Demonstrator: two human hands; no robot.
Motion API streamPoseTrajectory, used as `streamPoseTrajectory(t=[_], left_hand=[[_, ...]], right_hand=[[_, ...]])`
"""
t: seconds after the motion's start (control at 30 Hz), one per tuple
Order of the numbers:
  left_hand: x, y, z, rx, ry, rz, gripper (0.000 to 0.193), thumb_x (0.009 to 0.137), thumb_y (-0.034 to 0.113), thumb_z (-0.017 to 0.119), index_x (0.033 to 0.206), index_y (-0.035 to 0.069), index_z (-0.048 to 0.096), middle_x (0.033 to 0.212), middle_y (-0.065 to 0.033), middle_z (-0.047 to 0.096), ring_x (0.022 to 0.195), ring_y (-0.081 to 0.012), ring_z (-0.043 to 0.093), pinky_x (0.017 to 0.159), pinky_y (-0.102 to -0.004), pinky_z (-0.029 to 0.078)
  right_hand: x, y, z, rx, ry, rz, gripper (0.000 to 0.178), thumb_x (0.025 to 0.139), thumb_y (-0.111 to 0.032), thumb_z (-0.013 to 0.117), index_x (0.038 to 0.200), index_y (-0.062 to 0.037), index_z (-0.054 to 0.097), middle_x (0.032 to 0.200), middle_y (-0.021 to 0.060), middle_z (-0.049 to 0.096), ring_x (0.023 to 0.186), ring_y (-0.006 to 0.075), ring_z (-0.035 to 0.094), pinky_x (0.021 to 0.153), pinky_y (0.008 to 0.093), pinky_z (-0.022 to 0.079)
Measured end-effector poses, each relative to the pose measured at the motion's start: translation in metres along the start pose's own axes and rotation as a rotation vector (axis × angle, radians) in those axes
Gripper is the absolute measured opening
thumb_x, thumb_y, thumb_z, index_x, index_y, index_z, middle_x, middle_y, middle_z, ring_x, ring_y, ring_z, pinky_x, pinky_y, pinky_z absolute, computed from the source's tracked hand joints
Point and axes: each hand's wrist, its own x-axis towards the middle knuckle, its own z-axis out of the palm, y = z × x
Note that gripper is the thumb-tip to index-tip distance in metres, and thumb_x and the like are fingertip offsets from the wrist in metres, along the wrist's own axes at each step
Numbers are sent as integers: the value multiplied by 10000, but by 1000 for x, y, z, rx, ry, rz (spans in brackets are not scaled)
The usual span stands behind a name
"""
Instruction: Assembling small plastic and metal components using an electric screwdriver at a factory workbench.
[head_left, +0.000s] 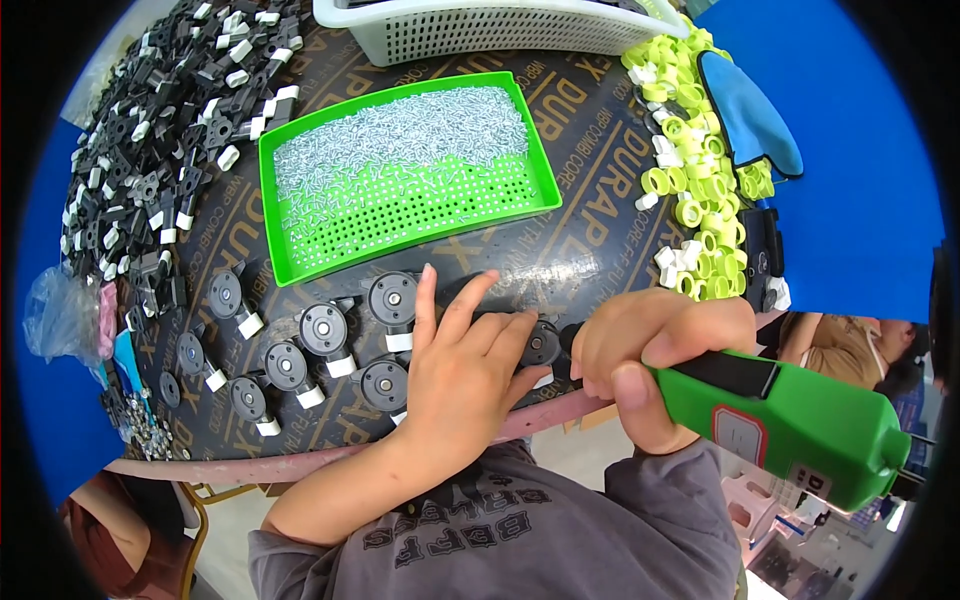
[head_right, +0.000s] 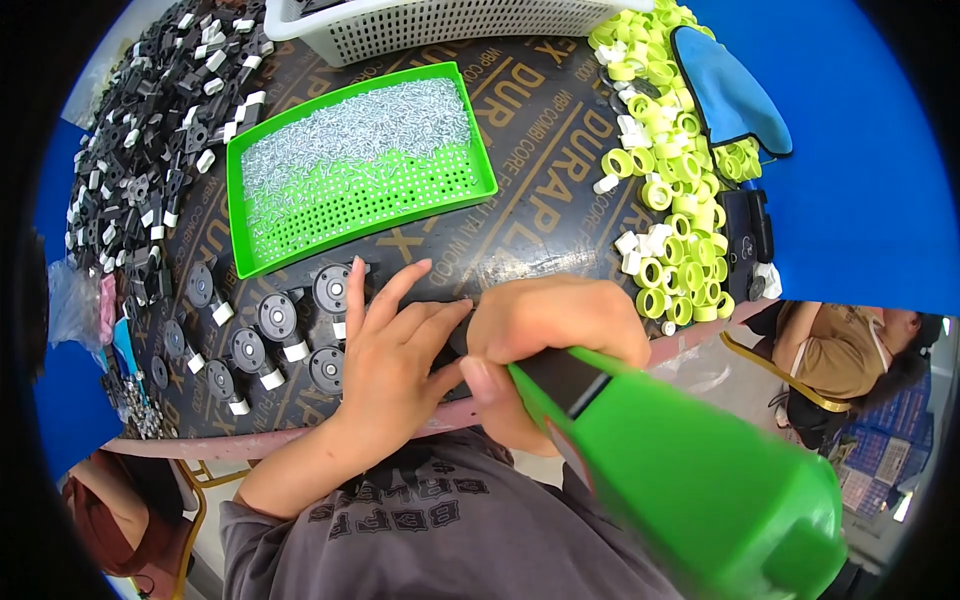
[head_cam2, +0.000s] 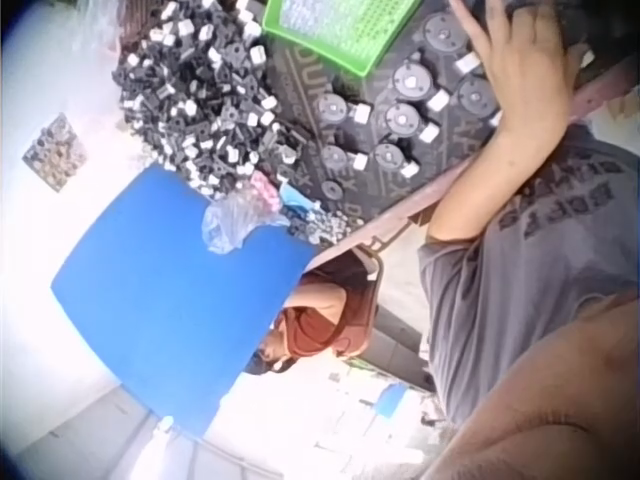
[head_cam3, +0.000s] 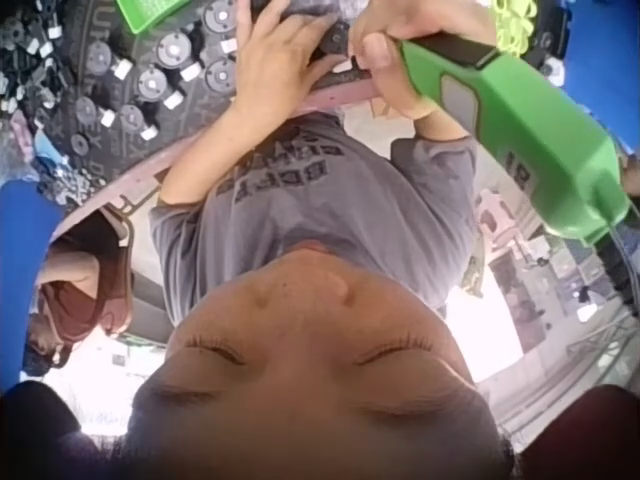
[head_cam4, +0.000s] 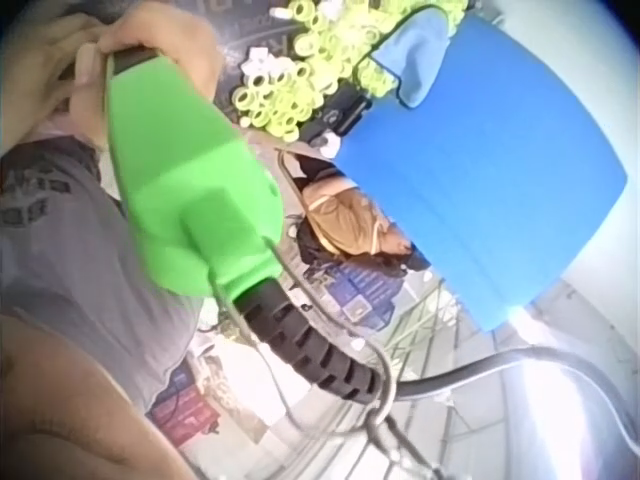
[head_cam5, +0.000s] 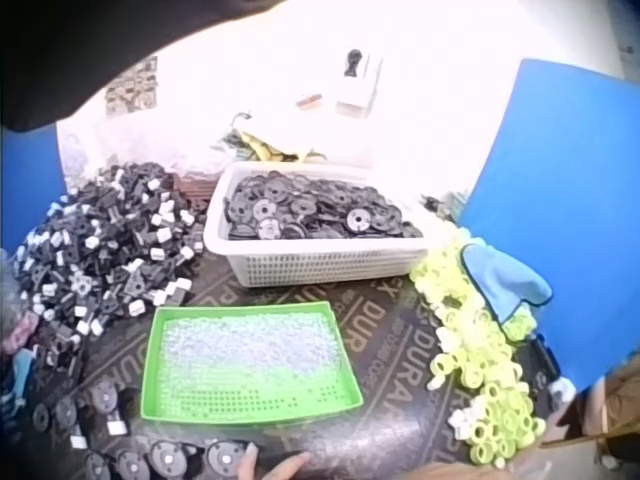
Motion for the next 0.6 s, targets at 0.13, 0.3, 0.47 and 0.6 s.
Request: streamPoseTrajectory(t=[0.13, 0.3, 0.47, 0.6], left_hand=[[1, 0, 2, -2, 17, 1, 462, 703, 213, 800, 1105, 28, 665, 976, -63, 643, 1254, -287, 496, 1162, -610, 203], [-2, -5, 6, 36, 73, 10, 457, 702, 193, 791, 1102, 14, 661, 983, -76, 642, 1255, -287, 495, 1167, -573, 235], [11, 4, -5, 128, 13, -59, 474, 746, 204, 779, 1154, -1, 653, 1051, -101, 653, 1253, -319, 488, 1162, -555, 238], [18, 1, -7, 148, -12, -50, 489, 750, 197, 776, 1173, -7, 641, 1081, -116, 642, 1228, -330, 495, 1156, -552, 250]], right_hand=[[-11, -3, 13, -152, 79, 8, 303, 922, -49, 628, 1053, -93, 358, 665, 89, 549, 548, 191, 542, 556, 384, 511], [1, 4, 7, -183, -110, -157, 349, 899, 8, 625, 1131, -78, 378, 672, 98, 553, 533, 211, 560, 508, 390, 522], [39, -8, -2, 17, 264, -179, 310, 949, -165, 621, 1157, -86, 406, 694, 94, 557, 559, 190, 547, 522, 370, 482], [77, 53, -13, -22, 245, -291, 323, 895, 68, 581, 1166, 17, 414, 657, 56, 552, 510, 123, 553, 461, 258, 447]])
